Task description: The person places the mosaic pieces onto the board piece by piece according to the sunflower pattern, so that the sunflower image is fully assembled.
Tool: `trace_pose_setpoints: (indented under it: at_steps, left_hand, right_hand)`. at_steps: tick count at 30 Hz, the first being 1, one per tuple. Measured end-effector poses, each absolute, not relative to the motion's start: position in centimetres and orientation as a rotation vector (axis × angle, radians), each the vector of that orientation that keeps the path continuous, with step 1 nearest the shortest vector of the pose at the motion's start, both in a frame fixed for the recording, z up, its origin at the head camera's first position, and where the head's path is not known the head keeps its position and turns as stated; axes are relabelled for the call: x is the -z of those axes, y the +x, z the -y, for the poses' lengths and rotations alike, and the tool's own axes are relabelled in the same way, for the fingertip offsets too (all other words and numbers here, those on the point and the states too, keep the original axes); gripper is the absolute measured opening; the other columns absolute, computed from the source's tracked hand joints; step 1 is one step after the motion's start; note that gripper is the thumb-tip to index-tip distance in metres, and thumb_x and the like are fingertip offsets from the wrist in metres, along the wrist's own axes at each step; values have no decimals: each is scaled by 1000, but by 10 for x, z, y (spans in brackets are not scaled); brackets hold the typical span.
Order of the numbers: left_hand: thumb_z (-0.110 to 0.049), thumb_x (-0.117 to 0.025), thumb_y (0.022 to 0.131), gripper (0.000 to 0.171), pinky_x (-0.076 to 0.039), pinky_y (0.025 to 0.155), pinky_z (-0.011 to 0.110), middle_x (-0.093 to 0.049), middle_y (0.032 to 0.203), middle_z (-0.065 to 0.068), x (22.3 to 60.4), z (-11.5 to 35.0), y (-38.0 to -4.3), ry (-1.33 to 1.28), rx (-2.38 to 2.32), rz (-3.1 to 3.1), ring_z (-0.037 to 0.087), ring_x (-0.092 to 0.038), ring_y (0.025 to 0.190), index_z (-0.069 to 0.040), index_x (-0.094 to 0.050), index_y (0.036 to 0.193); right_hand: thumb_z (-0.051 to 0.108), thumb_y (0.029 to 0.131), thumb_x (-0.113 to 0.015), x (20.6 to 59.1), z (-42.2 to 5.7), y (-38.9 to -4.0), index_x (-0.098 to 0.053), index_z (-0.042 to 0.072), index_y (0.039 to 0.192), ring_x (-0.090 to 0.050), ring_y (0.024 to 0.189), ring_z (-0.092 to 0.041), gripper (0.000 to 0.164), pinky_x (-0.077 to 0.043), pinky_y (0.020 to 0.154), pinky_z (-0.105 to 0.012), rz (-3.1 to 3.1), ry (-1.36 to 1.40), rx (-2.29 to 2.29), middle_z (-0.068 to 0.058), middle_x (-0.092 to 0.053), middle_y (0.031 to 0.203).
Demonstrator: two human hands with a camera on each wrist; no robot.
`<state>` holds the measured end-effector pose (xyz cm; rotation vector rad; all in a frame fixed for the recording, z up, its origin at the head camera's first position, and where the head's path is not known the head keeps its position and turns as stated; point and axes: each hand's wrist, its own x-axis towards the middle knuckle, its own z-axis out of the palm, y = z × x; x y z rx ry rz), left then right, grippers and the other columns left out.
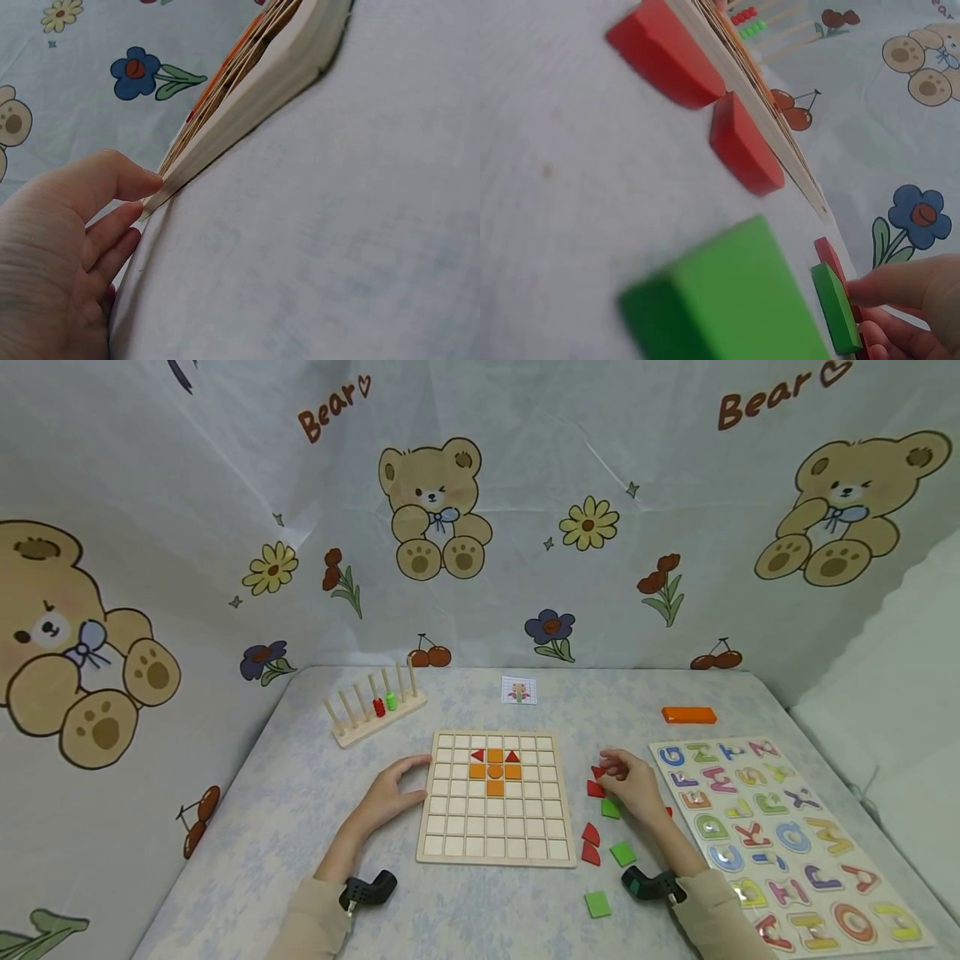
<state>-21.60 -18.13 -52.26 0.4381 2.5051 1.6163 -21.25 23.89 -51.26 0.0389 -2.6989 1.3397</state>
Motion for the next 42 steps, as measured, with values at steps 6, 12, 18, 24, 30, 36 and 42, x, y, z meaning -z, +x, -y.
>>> trace_pose_setpoints:
  at_steps: [6,12,18,24,30,36,42]
  left_hand:
    - [-12,-70,85,56,-23,117,52,-48,144,9,523,182,-215,451,-1617,-2511,29,-33,142,-12,-51,137]
    - [-9,-70,84,55,-24,118,50,-50,143,8,522,181,-215,417,-1606,-2532,27,-35,141,-12,-52,136]
    - [-10,-71,84,56,-24,117,52,-50,143,10,523,181,-216,436,-1608,-2535,29,-34,141,-11,-52,137]
    - [-10,-71,84,56,-23,117,53,-49,143,11,523,181,-215,440,-1619,-2524,31,-34,141,-11,-52,137]
    - [-9,-70,84,56,-24,118,52,-50,143,8,522,181,-215,404,-1613,-2527,28,-34,141,-12,-52,136]
    - [-11,-71,84,55,-24,118,52,-50,143,8,523,181,-216,422,-1617,-2529,28,-34,141,-13,-52,136]
    - [-11,-71,84,56,-25,117,53,-50,143,10,523,181,-216,468,-1622,-2535,30,-35,141,-12,-52,136]
  right_hand:
    - [4,78,-73,513,-235,-212,-62,-3,117,-56,87,-21,41,-44,69,-14,2704,47,-1293,-18,-67,100]
    - [2,79,-72,511,-232,-211,-62,-3,116,-57,87,-23,39,-44,70,-15,2699,70,-1261,-17,-68,99]
    - [1,80,-72,507,-226,-209,-62,-3,118,-59,91,-26,39,-47,71,-14,2688,86,-1294,-18,-68,101]
    - [0,79,-72,498,-205,-204,-62,-2,117,-61,92,-27,39,-51,74,-19,2679,147,-1334,-16,-68,99]
    - [3,80,-73,492,-174,-204,-63,1,118,-61,94,-25,39,-51,78,-28,2671,231,-1433,-13,-68,99]
    - [2,79,-74,488,-142,-203,-64,0,116,-61,89,-25,39,-51,77,-30,2679,339,-1509,-13,-69,98]
    - [-3,76,-73,493,-122,-200,-66,1,113,-60,84,-21,38,-49,71,-21,2683,374,-1569,-12,-68,94]
